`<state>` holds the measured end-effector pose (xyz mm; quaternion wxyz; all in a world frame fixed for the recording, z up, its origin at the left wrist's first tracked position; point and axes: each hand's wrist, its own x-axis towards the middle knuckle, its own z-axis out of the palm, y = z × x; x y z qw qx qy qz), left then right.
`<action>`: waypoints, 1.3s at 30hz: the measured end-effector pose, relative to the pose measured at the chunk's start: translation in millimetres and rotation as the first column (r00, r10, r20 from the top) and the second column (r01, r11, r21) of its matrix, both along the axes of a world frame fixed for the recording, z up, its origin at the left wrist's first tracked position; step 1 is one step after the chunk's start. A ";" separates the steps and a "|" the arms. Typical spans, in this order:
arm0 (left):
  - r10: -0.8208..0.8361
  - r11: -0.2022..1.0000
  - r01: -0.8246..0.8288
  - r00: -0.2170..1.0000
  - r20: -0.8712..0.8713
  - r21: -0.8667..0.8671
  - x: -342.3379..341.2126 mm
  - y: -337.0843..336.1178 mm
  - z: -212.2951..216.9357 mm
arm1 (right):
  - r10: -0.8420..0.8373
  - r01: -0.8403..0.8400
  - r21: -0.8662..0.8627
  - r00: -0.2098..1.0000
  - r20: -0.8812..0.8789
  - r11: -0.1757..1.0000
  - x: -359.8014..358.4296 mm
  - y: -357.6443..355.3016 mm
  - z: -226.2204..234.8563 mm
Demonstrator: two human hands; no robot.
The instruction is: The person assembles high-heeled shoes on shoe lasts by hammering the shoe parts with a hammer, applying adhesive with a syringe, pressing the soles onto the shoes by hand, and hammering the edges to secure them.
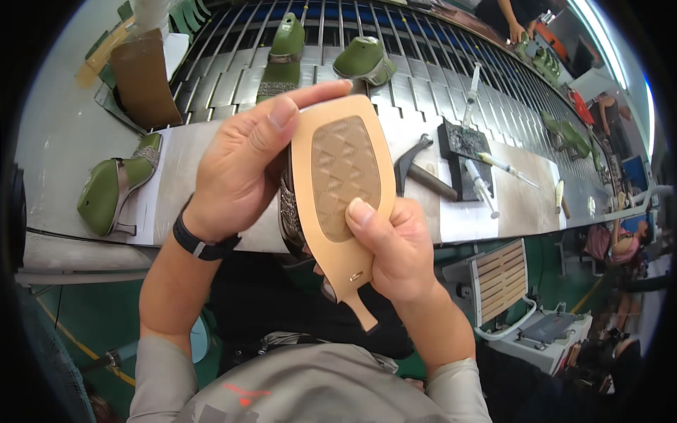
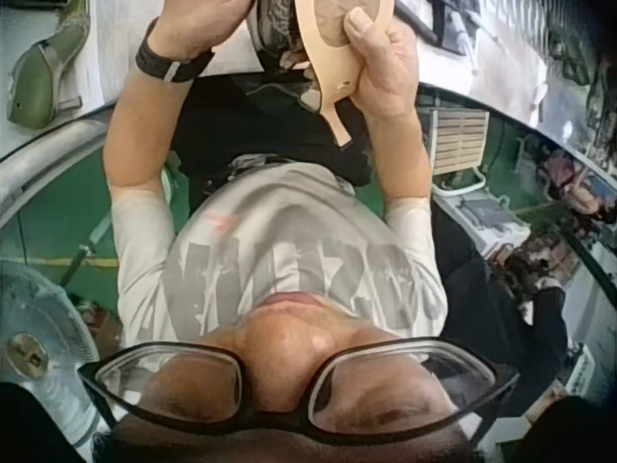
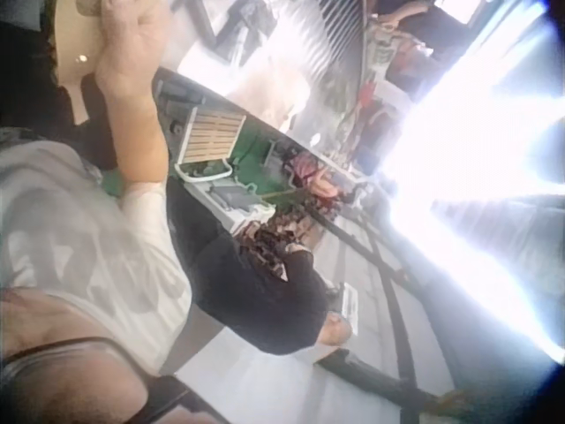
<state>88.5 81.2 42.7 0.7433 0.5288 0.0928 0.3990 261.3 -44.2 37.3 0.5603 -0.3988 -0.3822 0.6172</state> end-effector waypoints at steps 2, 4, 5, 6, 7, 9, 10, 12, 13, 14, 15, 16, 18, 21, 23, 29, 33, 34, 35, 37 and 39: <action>-0.001 0.987 -0.002 1.000 0.016 0.162 -1.9 5.3 -4.7 | 0.005 -0.005 -0.002 0.999 -0.034 1.000 1.4 0.7 0.6; 0.001 0.983 -0.001 1.000 0.004 0.183 -2.5 4.2 -3.6 | 0.001 -0.001 -0.005 0.999 -0.033 1.000 2.6 0.4 -0.1; 0.009 0.977 -0.007 1.000 -0.009 0.211 -2.5 4.1 -3.3 | 0.004 -0.004 0.000 0.999 -0.033 1.000 3.2 0.6 -0.3; 0.006 0.978 -0.004 1.000 -0.009 0.209 -2.3 4.4 -4.7 | 0.001 -0.001 -0.002 0.999 -0.033 1.000 3.6 0.9 -0.3; 0.060 0.952 -0.044 0.997 -0.042 0.302 -2.6 4.1 -6.6 | -0.016 0.016 -0.005 1.000 -0.024 1.000 3.5 0.9 -0.6; 0.114 0.916 -0.077 0.991 -0.071 0.395 -3.8 2.8 -7.2 | -0.034 0.034 -0.007 0.999 -0.016 0.999 3.6 1.8 0.3; 0.068 0.934 -0.041 0.996 -0.065 0.355 -4.6 0.0 -5.5 | -0.040 0.040 -0.008 0.999 -0.017 0.999 3.9 1.7 1.4; 0.019 0.948 0.000 0.998 -0.057 0.318 -4.8 -2.8 -6.4 | -0.050 0.049 -0.005 0.999 -0.019 0.999 5.8 1.4 0.8; 0.030 0.939 -0.016 0.999 -0.036 0.345 -5.4 -2.8 -8.6 | -0.035 0.035 -0.004 0.997 0.071 0.999 7.7 2.0 -1.1; 0.040 0.928 -0.032 0.999 -0.015 0.372 -6.7 -3.3 -8.6 | -0.021 0.022 -0.003 0.987 0.161 1.000 8.7 2.4 -1.5; 0.043 0.924 -0.034 0.999 -0.016 0.380 -9.9 -5.9 -5.7 | -0.020 0.019 0.005 0.987 0.159 1.000 7.8 0.0 -0.5; 0.042 0.940 -0.026 0.998 -0.041 0.340 -14.0 -9.0 -3.3 | -0.028 0.025 0.018 0.988 0.153 1.000 5.9 -4.3 -0.9; 0.086 0.958 -0.062 0.994 -0.072 0.281 -21.1 -20.2 0.3 | -0.074 0.071 0.036 0.992 0.102 0.997 -5.5 -11.7 -0.2; 0.116 0.971 -0.125 0.992 0.054 0.204 -31.7 -43.2 -1.3 | -0.084 0.060 0.198 0.990 0.117 0.978 -0.2 -35.1 -38.7; 0.227 0.949 -0.230 0.973 0.041 0.215 -38.9 -63.3 -1.1 | -0.135 0.025 0.350 0.947 0.291 0.936 -13.0 -35.4 -22.2; 0.351 0.912 -0.347 0.936 0.022 0.218 -69.3 -93.5 1.2 | -0.196 -0.082 0.555 0.884 0.423 0.828 -43.1 -42.6 -23.0; 0.478 0.872 -0.470 0.877 -0.038 0.136 -78.2 -103.7 8.7 | -0.174 -0.172 0.556 0.839 0.515 0.813 -55.8 -39.7 -14.2; 0.482 0.870 -0.473 0.875 -0.048 0.139 -81.2 -104.1 11.0 | -0.172 -0.194 0.546 0.819 0.548 0.815 -57.4 -39.1 -12.4; 0.502 0.858 -0.484 0.860 -0.089 0.172 -84.6 -103.7 13.8 | -0.167 -0.192 0.545 0.824 0.541 0.816 -58.9 -38.5 -12.0; 0.521 0.848 -0.490 0.842 -0.141 0.204 -88.6 -103.6 18.3 | -0.134 -0.253 0.528 0.797 0.588 0.811 -61.4 -38.2 -12.7; 0.610 0.785 -0.557 0.770 -0.186 0.271 -90.0 -103.1 20.5 | -0.108 -0.277 0.521 0.799 0.592 0.807 -65.0 -29.3 -7.4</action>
